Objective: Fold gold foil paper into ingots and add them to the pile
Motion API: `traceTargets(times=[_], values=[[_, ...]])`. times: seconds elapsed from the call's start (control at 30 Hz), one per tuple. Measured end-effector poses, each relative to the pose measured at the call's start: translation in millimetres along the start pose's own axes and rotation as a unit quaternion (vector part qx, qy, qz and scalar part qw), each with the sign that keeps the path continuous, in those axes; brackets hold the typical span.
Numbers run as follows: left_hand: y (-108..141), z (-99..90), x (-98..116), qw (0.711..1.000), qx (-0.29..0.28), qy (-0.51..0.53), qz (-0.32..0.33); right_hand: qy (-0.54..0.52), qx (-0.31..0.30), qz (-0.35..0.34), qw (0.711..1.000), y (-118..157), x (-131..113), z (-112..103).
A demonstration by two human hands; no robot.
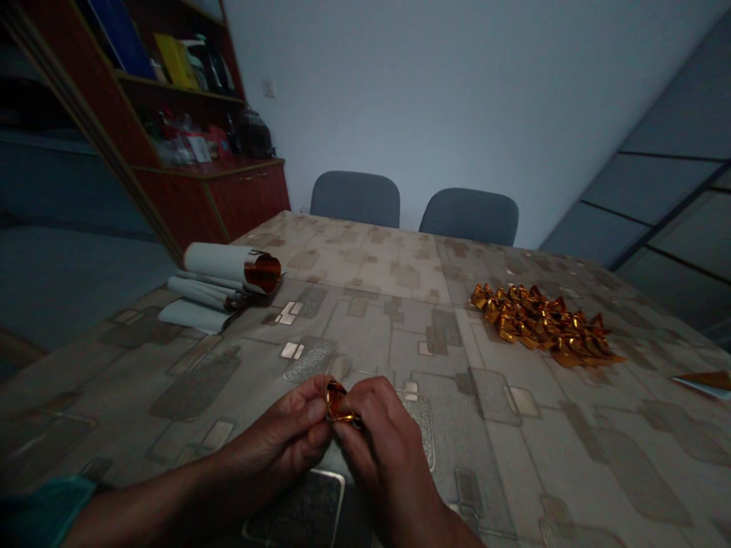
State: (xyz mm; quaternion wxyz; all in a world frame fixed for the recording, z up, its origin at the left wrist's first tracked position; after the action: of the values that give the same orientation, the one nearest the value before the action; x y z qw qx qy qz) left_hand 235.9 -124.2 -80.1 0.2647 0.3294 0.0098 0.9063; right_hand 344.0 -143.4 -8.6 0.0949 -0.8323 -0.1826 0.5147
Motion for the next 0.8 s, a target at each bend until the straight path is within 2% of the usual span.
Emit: traceTargets(times=[0.23,0.57,0.7,0.8], values=[[1,7.2,0,1.0,-0.016,0.008,-0.007,0.0,-0.005,-0.011,1.0,1,0,2],[0,4.5,0,1.0,-0.014,0.026,-0.009,0.012,-0.023,-0.028,0.999,1,-2,4],[-1,1.5,1,1.0,-0.002,0.012,-0.001,0.003,0.012,-0.022,1.0,1,-1,-2],[-2,-4.5,5,0.999,0.002,-0.036,0.027,0.007,0.037,-0.029,0.999,1,-1,-6]])
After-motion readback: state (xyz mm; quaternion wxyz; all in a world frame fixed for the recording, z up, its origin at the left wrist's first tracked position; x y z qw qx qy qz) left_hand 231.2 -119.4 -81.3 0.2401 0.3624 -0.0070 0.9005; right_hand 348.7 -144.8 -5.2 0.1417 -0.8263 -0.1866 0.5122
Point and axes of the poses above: each hand's wrist, its own y-axis away from the middle knuckle, its own z-axis out of the palm, x = y × z, the point moved 8 cm from there along -y, towards the middle knuckle, and after that the axes turned 6 degrees about z, right-handed, at the moved point
